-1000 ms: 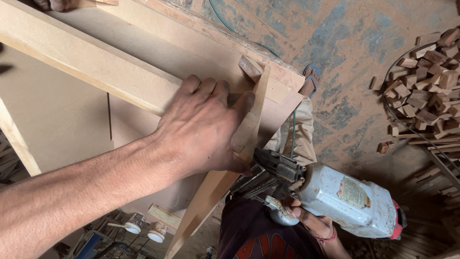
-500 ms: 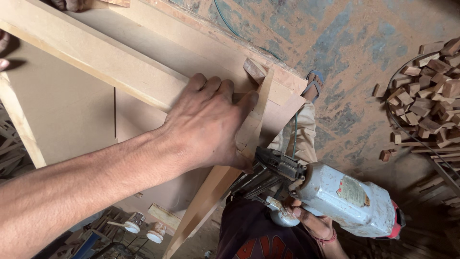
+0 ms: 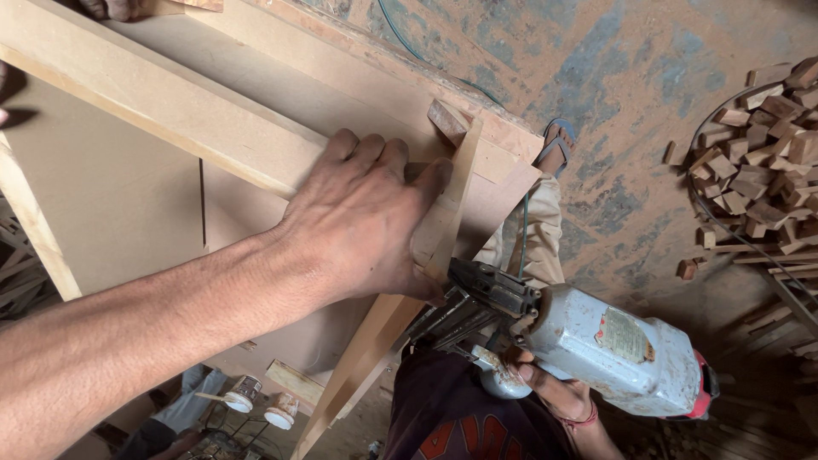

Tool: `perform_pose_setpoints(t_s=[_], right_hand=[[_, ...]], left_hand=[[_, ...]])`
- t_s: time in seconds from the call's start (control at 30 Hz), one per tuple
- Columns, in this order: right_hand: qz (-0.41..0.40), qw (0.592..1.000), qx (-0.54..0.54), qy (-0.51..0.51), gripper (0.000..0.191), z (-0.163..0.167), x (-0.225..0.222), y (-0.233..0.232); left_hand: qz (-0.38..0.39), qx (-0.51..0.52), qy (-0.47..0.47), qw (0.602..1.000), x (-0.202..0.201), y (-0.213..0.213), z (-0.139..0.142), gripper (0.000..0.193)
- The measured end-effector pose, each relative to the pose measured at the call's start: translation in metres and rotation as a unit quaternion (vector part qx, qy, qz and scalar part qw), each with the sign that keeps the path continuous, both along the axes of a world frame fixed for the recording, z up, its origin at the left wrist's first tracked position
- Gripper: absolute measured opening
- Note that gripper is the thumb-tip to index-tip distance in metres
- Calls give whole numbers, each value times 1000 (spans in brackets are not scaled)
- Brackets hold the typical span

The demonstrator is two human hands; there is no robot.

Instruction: The person applies glue to the edges of wooden panels and then uses a pneumatic nail gun to fasten them together, assembling a drawer-like wooden structure.

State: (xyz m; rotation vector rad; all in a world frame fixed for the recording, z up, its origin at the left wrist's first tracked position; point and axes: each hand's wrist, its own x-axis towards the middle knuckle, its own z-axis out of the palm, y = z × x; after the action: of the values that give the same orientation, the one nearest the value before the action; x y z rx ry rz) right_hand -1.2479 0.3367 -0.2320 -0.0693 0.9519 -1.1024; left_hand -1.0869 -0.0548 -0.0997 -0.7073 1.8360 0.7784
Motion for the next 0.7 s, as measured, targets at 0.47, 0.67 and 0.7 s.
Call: perform_pose_setpoints(t_s=[0.47, 0.67, 0.7], right_hand=[[28, 990, -25, 135, 75, -19, -5, 10], [64, 986, -17, 156, 73, -17, -7, 14], [60, 987, -11, 151, 74, -17, -7, 14]], left_hand=[[-35, -29, 31, 998, -3, 6, -10, 133], [-34, -40, 44, 998, -1, 8, -11, 131], [-38, -46, 55, 997, -1, 8, -11, 132]])
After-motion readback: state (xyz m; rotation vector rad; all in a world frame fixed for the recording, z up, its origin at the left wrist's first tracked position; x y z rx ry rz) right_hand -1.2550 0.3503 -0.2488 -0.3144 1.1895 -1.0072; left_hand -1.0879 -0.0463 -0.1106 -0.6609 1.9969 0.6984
